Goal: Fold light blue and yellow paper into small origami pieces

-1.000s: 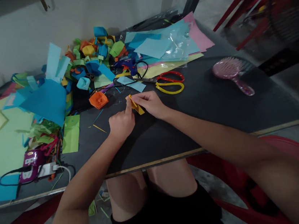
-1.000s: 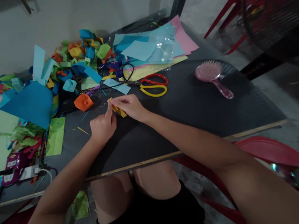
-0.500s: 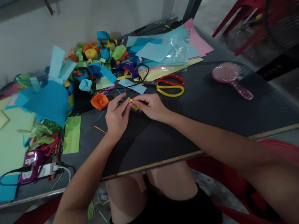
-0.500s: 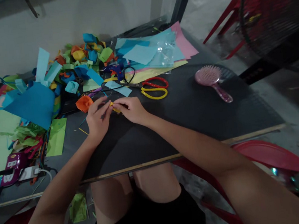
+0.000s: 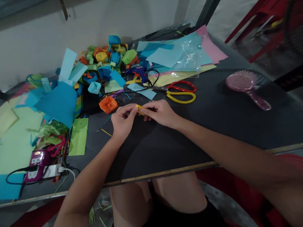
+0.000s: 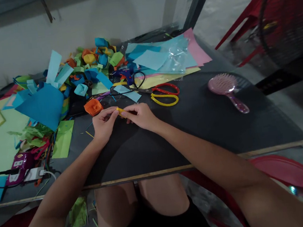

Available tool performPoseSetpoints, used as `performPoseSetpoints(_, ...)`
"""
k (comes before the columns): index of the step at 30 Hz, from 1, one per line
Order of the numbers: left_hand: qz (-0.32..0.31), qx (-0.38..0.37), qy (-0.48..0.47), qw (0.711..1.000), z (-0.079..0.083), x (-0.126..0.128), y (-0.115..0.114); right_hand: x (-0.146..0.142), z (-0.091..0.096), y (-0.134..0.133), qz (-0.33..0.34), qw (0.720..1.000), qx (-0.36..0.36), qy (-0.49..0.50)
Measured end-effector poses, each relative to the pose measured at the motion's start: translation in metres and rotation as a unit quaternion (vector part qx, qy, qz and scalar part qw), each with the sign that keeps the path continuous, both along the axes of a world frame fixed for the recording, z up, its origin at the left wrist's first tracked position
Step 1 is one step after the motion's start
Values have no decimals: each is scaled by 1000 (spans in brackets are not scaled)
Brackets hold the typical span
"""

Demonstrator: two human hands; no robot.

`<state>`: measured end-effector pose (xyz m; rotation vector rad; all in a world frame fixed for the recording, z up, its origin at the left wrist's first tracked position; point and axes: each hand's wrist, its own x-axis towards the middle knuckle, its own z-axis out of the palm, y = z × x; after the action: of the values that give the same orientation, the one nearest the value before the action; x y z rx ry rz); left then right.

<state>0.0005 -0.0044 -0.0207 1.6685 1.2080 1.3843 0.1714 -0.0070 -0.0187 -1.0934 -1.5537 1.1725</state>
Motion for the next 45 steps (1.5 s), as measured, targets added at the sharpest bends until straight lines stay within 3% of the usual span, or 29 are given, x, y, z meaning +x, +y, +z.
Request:
performPoseSetpoints(7,-3,19,43,999,5,0,-4,-5,0,-7,-71,995,71,-8)
performPoseSetpoints(12,23,101,93,990,7,-2,-6,-7,3,-12,-118,979,158,-49)
performPoseSetpoints(14,28,176,137,974,11,-4,-8,-6,6,-14,-116,970,205,-57)
performPoseSetpoints(17,31,319,204,925,18,-8,-12,-5,10,-16,-110,949,286,-76)
performPoseSetpoints(20,35,390,244,887,23,-12,-15,-5,12,-18,-108,931,339,-81)
performPoseSetpoints(23,28,377,266,887,25,-16,-16,-4,14,-20,-100,930,346,-73)
performPoseSetpoints(29,-9,345,267,900,23,-21,-11,-4,15,-23,-105,944,293,-105)
performPoseSetpoints(36,-38,295,239,924,24,-19,-9,-5,12,-22,-124,936,306,-122)
performPoseSetpoints(42,-32,302,247,920,27,-15,-11,-4,9,-21,-119,929,333,-108)
performPoseSetpoints(45,-39,282,222,933,28,-14,-12,-5,10,-21,-122,932,322,-113)
